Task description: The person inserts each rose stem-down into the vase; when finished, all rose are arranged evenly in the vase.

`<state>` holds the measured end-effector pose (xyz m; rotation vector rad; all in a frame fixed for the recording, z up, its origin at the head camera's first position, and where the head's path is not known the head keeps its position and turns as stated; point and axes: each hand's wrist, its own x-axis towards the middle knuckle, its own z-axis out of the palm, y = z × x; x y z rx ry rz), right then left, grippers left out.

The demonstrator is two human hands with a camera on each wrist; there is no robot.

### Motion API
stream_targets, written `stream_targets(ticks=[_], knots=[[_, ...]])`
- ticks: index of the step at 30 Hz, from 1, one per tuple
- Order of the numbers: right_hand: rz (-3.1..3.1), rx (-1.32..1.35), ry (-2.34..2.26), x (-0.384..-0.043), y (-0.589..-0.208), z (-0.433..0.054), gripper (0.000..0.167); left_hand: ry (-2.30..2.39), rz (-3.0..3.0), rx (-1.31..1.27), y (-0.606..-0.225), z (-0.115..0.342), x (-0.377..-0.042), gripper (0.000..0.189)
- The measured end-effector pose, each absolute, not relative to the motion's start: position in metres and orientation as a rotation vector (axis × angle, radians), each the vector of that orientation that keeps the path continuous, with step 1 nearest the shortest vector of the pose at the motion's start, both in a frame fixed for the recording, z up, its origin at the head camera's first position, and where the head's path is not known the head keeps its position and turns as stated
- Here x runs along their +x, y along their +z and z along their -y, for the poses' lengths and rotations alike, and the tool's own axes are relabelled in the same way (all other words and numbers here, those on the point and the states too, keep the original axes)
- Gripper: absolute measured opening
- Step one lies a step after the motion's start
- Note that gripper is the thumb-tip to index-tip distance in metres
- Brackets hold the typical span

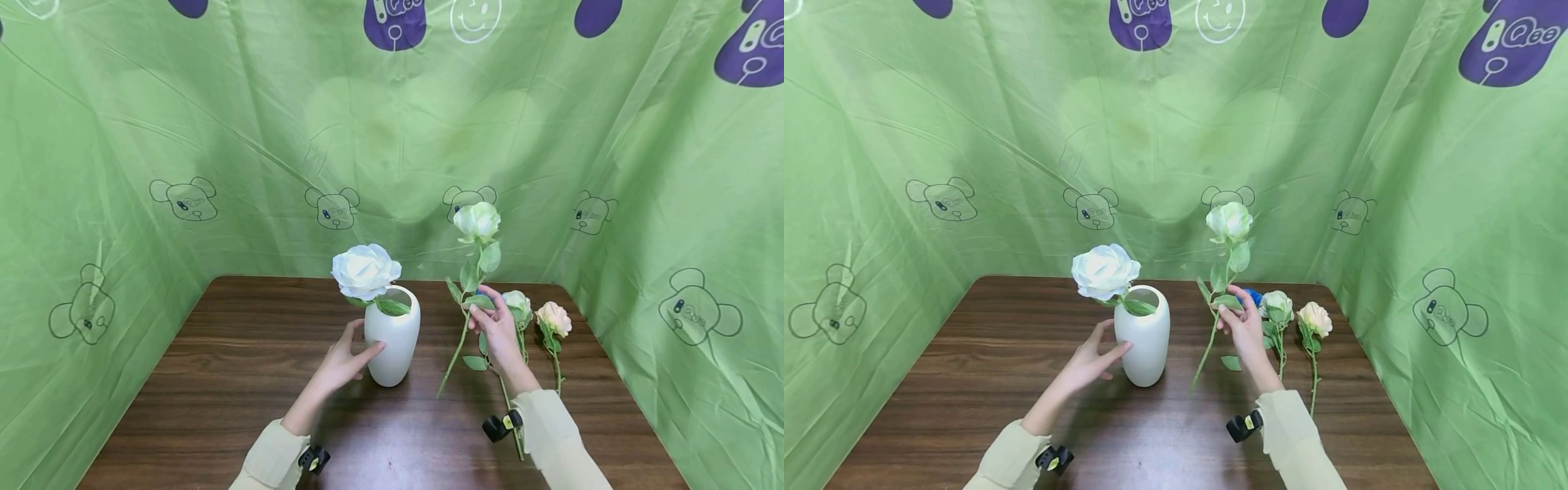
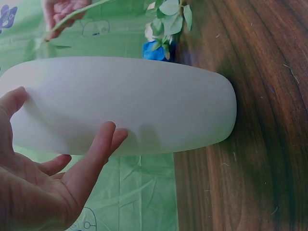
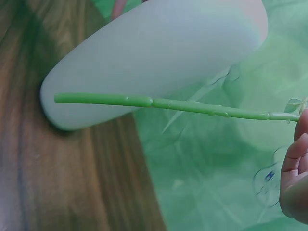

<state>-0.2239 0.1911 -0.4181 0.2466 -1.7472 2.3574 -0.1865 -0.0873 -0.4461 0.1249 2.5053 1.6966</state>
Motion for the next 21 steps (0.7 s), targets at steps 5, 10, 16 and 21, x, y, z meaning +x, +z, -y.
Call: stream_targets(ticks=[5,10,16,21], knots=[[1.589,0.297,2.421,-0.221,-0.395,-0.184,0.036,1.703,-2.508,0.140,-0.446,0.088,-0.186,0.068],[1.353,0.256,2.546,-0.221,-0.372,-0.179,0.034,1.703,-2.507,0.147,-0.446,0.088,-0.186,0.067],[1.076,0.244,2.629,-0.222,-0.346,-0.175,0.034,1.692,-2.519,0.153,-0.445,0.088,-0.186,0.067],[0.897,0.229,2.649,-0.227,-0.329,-0.173,0.038,1.681,-2.520,0.152,-0.446,0.089,-0.186,0.068]])
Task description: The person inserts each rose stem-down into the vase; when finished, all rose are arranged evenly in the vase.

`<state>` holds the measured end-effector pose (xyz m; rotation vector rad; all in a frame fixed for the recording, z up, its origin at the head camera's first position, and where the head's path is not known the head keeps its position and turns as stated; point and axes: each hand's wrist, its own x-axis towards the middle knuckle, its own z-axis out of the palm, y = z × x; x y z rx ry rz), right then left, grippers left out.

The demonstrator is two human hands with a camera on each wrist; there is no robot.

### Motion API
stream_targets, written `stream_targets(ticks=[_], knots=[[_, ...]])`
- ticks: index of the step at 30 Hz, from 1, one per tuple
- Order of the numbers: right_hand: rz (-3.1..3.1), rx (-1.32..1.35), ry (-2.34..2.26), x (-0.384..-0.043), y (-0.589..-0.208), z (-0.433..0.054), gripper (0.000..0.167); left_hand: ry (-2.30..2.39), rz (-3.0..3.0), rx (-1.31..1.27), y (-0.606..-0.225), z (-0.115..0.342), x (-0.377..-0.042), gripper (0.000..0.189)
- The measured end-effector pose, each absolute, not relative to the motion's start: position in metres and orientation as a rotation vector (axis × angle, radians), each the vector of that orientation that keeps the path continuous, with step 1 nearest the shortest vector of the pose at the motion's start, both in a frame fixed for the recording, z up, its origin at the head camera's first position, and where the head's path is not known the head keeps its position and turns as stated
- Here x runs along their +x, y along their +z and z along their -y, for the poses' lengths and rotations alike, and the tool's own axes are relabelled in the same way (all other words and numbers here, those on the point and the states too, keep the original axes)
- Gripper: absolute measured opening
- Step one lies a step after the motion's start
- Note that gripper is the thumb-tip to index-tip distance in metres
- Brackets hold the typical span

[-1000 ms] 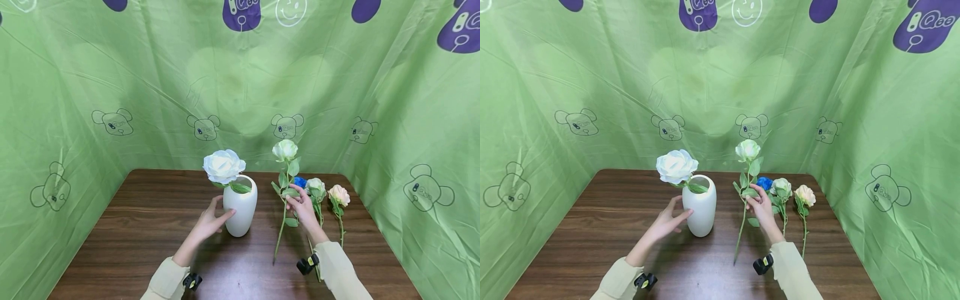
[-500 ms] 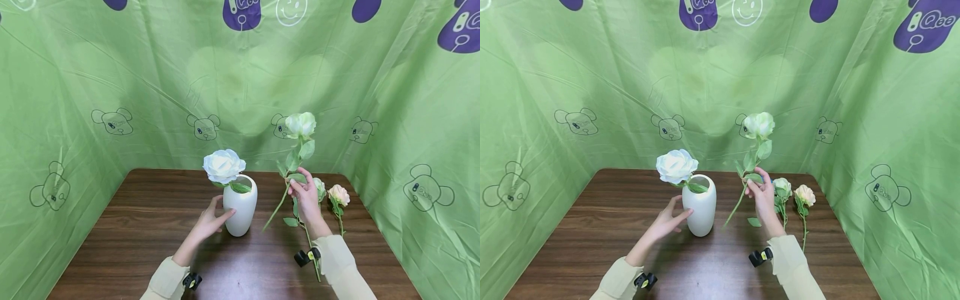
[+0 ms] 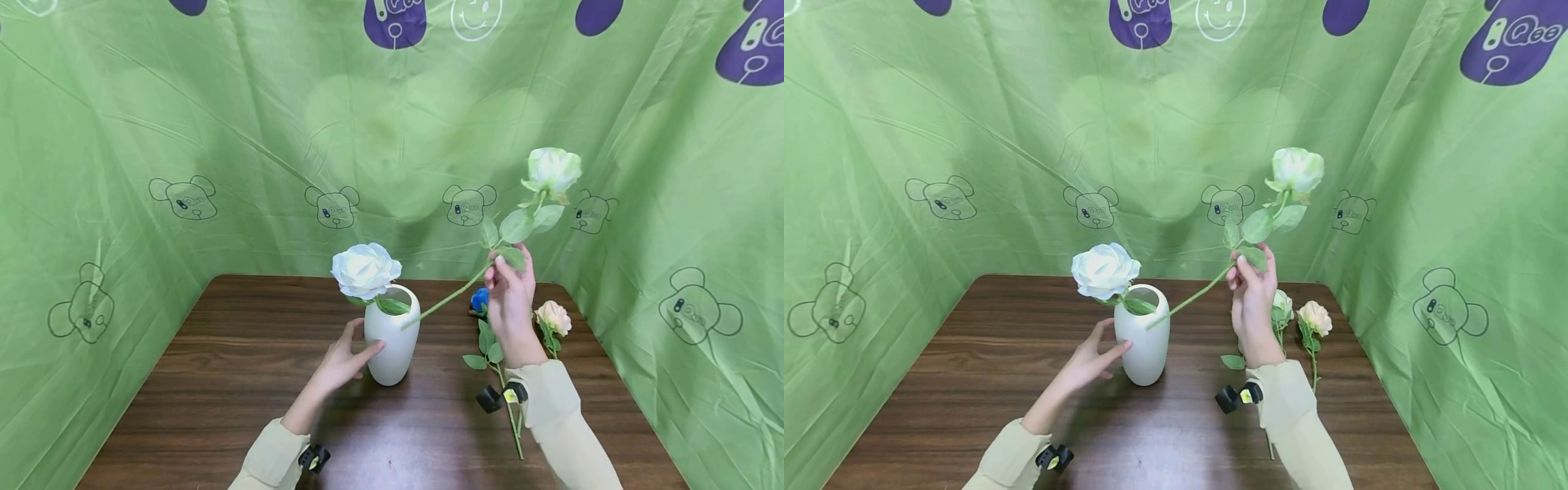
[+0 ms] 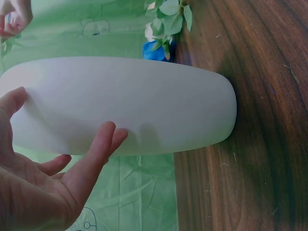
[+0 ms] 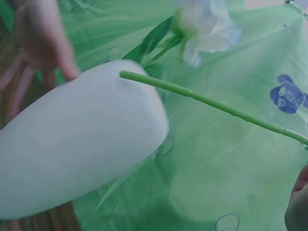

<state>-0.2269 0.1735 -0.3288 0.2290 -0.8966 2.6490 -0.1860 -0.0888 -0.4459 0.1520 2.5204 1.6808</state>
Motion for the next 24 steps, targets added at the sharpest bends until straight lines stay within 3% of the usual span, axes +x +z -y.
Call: stream_targets(ticks=[9,24], knots=[[0.802,0.203,2.541,-0.237,-0.313,-0.168,0.041,1.671,-2.518,0.139,-0.445,0.088,-0.186,0.070],[1.438,0.411,2.224,-0.238,-0.338,-0.126,0.036,1.677,-2.517,0.138,-0.444,0.088,-0.185,0.068]])
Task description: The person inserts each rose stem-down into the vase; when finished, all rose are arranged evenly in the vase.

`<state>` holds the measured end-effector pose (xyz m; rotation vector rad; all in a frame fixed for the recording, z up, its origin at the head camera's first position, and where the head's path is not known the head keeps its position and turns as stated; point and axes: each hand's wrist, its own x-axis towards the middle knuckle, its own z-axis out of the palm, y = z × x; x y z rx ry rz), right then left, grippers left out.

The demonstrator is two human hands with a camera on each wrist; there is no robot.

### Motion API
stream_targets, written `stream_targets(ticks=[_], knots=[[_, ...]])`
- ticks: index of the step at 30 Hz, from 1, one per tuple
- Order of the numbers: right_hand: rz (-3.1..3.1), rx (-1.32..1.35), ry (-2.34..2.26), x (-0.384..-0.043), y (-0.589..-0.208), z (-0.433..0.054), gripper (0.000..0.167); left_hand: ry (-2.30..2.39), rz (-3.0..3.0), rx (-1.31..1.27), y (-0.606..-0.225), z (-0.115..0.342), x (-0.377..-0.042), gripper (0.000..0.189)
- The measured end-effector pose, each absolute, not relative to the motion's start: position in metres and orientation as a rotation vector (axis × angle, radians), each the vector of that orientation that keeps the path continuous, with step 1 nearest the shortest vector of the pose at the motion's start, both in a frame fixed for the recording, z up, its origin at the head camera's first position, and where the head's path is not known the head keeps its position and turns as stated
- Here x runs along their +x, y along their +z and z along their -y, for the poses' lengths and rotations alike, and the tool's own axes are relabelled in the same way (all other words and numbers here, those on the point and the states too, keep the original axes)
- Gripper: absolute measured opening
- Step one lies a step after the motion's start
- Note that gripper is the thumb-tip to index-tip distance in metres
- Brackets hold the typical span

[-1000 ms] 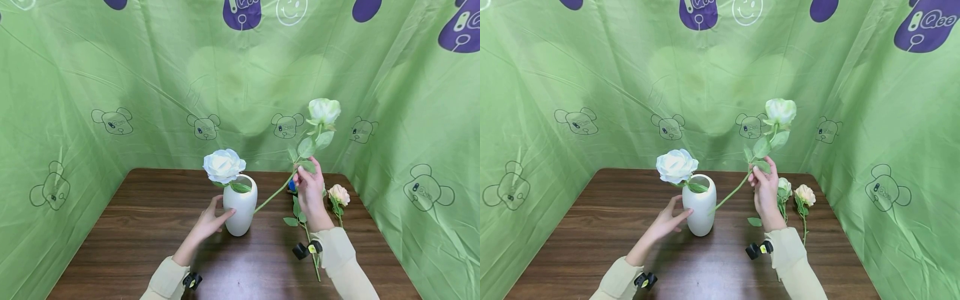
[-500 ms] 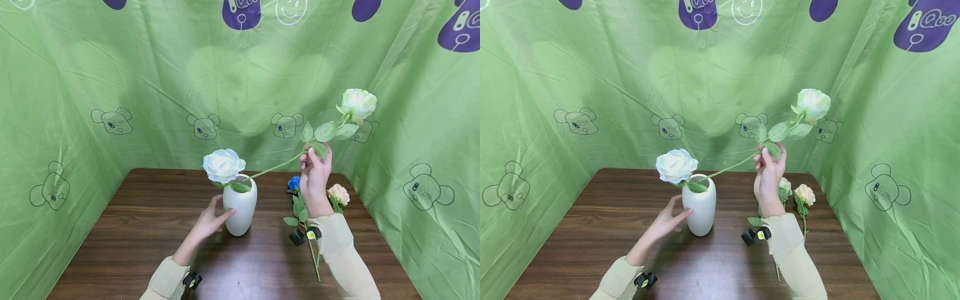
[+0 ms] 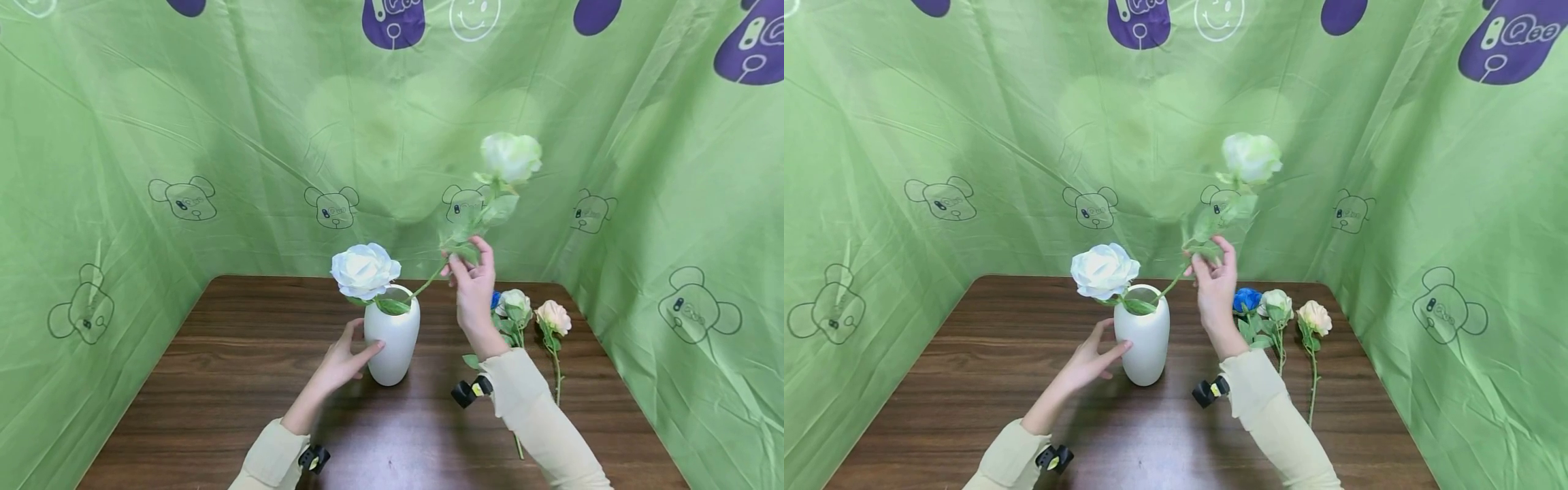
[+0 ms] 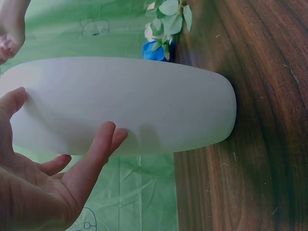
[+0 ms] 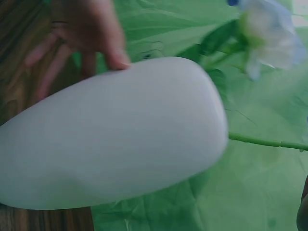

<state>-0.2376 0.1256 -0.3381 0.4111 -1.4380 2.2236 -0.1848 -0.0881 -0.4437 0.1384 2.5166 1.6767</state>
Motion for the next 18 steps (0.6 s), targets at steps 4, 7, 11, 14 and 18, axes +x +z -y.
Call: stream_targets(ticks=[4,7,11,14,18], knots=[[1.631,0.544,2.100,-0.233,-0.342,-0.113,0.035,1.673,-2.521,0.134,-0.443,0.088,-0.184,0.069],[1.782,0.626,1.957,-0.227,-0.342,-0.106,0.034,1.674,-2.518,0.128,-0.443,0.087,-0.184,0.070],[1.974,0.690,1.765,-0.219,-0.342,-0.100,0.034,1.678,-2.514,0.130,-0.443,0.087,-0.185,0.071],[2.097,0.715,1.650,-0.215,-0.343,-0.098,0.034,1.672,-2.512,0.131,-0.444,0.087,-0.185,0.072],[2.224,0.721,1.572,-0.211,-0.344,-0.098,0.035,1.662,-2.506,0.131,-0.444,0.088,-0.186,0.073]])
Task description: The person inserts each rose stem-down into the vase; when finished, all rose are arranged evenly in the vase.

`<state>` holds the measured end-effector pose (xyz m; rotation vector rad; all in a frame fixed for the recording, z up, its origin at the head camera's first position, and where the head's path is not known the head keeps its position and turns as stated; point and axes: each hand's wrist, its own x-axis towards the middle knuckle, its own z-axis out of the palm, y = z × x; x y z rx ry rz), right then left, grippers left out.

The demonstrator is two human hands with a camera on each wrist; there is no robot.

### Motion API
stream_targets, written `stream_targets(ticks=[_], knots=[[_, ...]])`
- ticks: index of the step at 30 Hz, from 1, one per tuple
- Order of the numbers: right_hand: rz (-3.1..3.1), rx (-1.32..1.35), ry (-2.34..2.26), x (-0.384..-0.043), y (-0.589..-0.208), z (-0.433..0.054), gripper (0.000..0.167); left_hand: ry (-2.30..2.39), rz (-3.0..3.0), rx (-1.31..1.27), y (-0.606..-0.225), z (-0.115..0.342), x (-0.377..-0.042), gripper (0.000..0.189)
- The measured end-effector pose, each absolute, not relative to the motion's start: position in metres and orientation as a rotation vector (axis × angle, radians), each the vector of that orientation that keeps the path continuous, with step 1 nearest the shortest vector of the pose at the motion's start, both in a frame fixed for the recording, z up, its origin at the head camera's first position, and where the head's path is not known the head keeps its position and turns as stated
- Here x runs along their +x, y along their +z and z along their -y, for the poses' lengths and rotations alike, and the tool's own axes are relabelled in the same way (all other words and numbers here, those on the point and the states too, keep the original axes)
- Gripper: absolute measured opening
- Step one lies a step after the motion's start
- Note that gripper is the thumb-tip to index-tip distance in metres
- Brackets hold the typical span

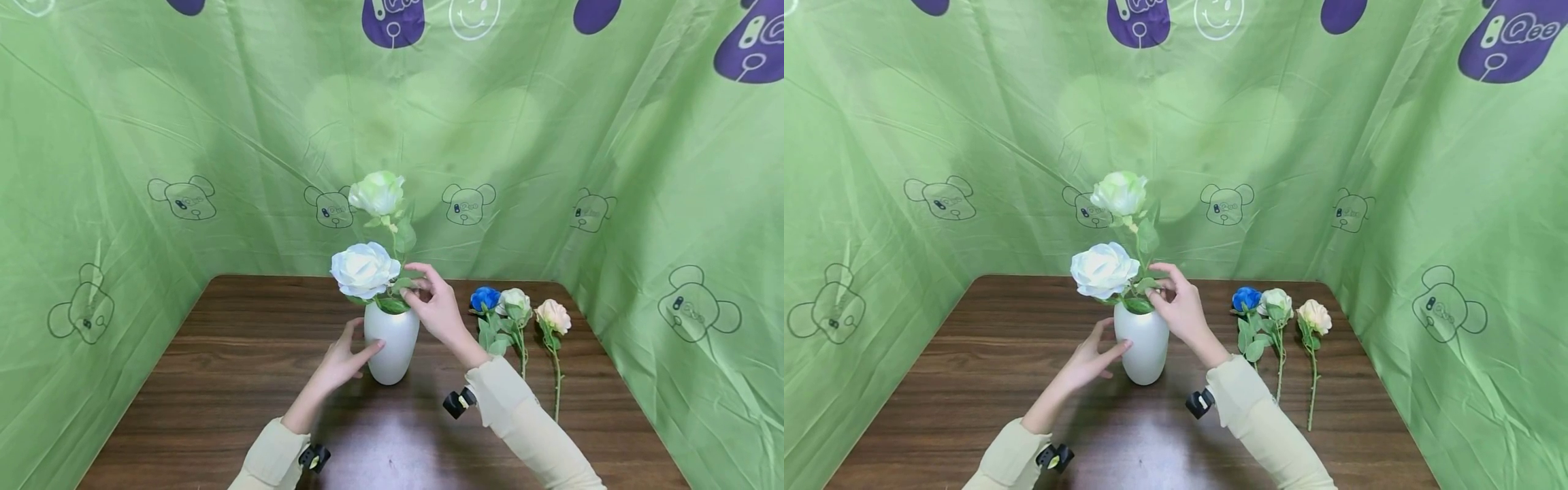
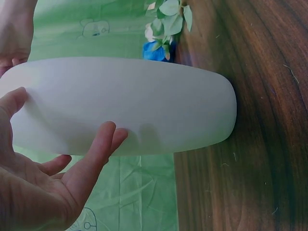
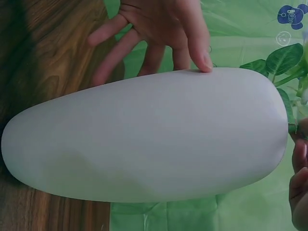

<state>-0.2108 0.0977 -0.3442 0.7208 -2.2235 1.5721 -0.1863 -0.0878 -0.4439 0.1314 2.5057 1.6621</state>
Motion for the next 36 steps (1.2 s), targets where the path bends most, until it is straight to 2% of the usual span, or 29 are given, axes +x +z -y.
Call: stream_targets(ticks=[8,16,22,26,31,36], knots=[[2.320,0.744,1.550,-0.207,-0.347,-0.097,0.036,1.663,-2.507,0.124,-0.443,0.088,-0.185,0.072],[2.347,0.645,1.511,-0.222,-0.365,-0.102,0.015,1.662,-2.514,0.115,-0.442,0.088,-0.185,0.070],[2.406,0.640,1.300,-0.230,-0.373,-0.102,0.017,1.649,-2.523,0.118,-0.443,0.088,-0.185,0.070],[2.468,0.688,1.111,-0.229,-0.371,-0.100,0.012,1.652,-2.517,0.126,-0.443,0.088,-0.185,0.071],[2.480,0.694,0.835,-0.225,-0.367,-0.101,0.015,1.648,-2.513,0.142,-0.443,0.088,-0.186,0.072],[2.424,0.680,0.836,-0.224,-0.364,-0.108,0.012,1.647,-2.518,0.141,-0.442,0.088,-0.185,0.071]])
